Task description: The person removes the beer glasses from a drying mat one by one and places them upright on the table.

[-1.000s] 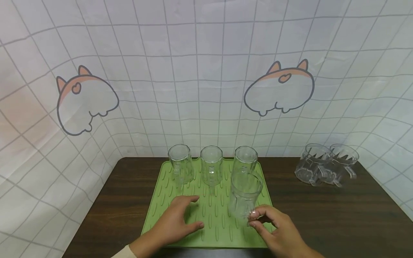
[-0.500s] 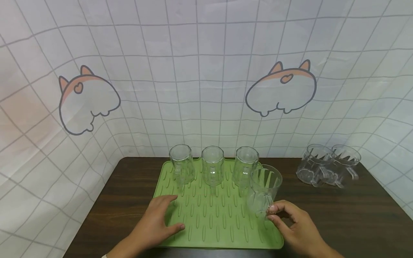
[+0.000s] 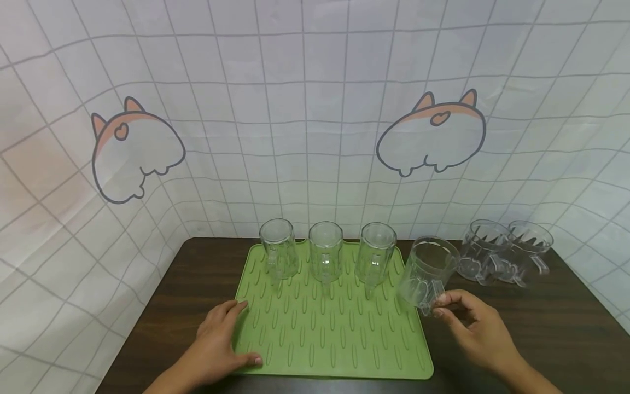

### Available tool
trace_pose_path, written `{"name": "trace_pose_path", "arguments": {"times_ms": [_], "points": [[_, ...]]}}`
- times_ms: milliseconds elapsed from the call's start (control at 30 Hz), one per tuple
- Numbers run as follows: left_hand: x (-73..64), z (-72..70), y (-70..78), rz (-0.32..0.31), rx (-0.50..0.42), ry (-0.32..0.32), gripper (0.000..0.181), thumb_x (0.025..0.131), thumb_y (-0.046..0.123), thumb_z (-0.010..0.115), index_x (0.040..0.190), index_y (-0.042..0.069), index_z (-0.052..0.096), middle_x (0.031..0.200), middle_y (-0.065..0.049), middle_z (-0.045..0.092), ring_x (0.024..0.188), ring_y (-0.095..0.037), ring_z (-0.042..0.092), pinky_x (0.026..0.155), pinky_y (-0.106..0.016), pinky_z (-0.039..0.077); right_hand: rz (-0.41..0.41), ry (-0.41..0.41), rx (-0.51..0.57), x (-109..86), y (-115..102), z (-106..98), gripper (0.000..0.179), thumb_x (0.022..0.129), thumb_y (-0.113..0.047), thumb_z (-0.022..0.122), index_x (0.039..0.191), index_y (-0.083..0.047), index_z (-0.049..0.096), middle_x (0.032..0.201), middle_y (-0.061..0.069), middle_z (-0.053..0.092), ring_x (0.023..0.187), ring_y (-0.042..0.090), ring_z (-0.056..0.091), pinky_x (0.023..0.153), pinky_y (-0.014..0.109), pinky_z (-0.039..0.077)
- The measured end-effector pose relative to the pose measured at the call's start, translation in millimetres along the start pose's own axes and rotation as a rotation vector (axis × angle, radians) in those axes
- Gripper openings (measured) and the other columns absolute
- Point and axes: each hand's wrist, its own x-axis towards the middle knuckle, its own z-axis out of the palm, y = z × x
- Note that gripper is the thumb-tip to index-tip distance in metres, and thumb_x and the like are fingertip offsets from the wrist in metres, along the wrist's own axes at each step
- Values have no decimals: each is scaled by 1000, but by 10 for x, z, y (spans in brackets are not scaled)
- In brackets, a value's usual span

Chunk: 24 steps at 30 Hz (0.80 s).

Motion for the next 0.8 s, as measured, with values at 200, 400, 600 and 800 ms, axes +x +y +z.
{"name": "trace_pose_path", "arguments": {"times_ms": [200,400,600,800], "points": [[-40,-2,-77,-13,9,-13,122,61,71,88,153,5,43,152,-23,40,139,-46,35,105,-73,29,78,-27,-35,50,138,-74,27,88,8,76,104,-10,65,100,-1,71,85,2,68,70,16,53],[-78,-10,-109,-40,26,-39,127,61,73,86,152,-2,42,152,-24,39,140,-48,33,106,-72,28,124,-42,-47,105,280,-130,24,89,4,76,106,-9,65,102,3,71,87,0,68,71,15,53],[-103,-17,-140,-61,41,-67,134,60,77,84,151,-9,38,152,-27,38,140,-52,31,106,-72,29,153,-70,-71,179,423,-196,21,92,2,73,108,-8,64,104,6,72,86,1,68,69,18,54],[-118,-19,-160,-73,46,-88,136,58,77,85,152,-10,37,152,-27,37,140,-52,32,105,-73,30,156,-77,-86,230,554,-239,20,92,2,74,107,-7,65,103,7,72,83,4,69,68,18,54]]}}
